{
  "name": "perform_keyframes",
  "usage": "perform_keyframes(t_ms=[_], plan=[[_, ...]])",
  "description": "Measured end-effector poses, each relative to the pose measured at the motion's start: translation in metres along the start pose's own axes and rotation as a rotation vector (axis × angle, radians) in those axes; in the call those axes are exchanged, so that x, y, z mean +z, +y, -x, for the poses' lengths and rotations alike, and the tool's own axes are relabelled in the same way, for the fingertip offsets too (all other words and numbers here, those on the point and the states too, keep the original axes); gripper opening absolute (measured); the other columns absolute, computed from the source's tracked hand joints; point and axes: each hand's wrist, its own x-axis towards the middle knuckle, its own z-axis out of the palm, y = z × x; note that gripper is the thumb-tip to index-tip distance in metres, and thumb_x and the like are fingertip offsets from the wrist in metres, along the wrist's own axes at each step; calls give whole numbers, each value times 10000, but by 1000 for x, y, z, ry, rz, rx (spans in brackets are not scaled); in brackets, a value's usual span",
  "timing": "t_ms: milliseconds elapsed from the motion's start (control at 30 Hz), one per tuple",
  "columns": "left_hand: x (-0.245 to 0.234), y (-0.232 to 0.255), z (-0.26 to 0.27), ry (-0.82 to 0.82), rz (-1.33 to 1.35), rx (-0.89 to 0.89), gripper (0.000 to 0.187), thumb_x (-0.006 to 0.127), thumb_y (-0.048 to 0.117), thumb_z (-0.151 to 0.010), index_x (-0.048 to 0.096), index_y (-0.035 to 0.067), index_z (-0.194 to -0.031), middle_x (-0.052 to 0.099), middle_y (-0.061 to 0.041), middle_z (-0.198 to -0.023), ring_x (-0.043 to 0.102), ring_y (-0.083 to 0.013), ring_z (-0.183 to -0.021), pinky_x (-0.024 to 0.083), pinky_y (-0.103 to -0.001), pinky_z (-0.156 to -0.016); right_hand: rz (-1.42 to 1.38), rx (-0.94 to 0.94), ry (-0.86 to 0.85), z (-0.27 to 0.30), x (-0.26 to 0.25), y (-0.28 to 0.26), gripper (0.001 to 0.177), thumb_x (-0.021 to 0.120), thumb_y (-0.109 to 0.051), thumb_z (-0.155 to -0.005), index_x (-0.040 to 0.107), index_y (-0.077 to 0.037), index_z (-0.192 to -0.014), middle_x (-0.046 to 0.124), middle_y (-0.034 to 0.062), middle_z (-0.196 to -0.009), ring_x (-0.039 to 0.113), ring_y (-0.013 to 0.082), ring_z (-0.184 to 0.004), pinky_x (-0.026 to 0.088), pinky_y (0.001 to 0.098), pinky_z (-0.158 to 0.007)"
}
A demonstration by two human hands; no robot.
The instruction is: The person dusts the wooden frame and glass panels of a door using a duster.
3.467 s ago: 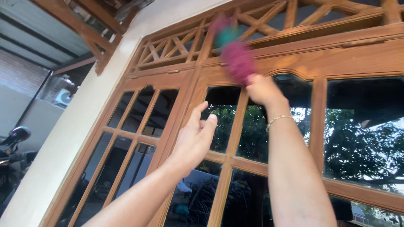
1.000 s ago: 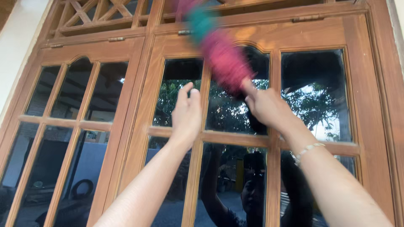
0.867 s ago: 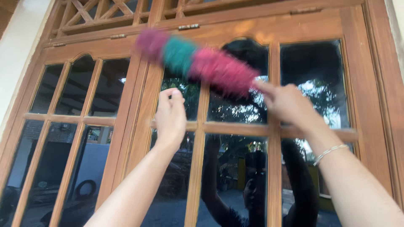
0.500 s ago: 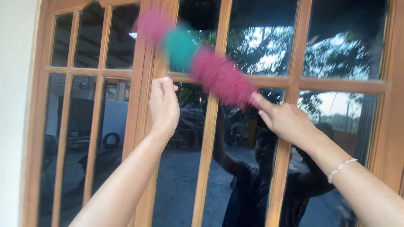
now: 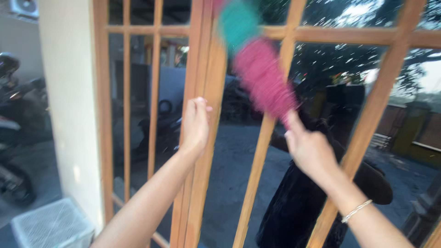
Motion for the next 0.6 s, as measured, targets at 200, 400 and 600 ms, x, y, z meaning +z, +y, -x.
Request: perform_keyframes(t_ms=[200, 400, 600], plan=[[-84, -36, 106, -246, 35, -696, 424, 565, 426, -1002, 543, 105, -1278, 631, -37, -1165, 573, -131, -1010, 476, -319, -833, -505, -232, -83, 107, 103, -95, 434, 572, -270, -1035, 523, -230, -1464, 718, 213, -840, 733, 333, -690, 568, 445, -586], [-170, -51, 174, 115, 139, -464, 893, 724, 31, -799, 189, 115, -1509, 525, -148, -1390, 557, -246, -1275, 484, -393, -1042, -1616, 505, -797, 210, 232, -174, 546, 553, -221, -965, 475, -188, -1504, 505, 25, -608, 433, 104, -397, 372, 260, -357], [-253, -79, 231, 96, -440, -564, 972, 809, 29, -740, 209, 110, -1500, 507, -221, -1380, 561, -308, -1262, 467, -381, -1059, -1040, 112, -631, 248, 286, -265, 450, 616, -169, -924, 509, -64, -1348, 742, 171, -915, 764, 292, -836, 576, 431, -710]])
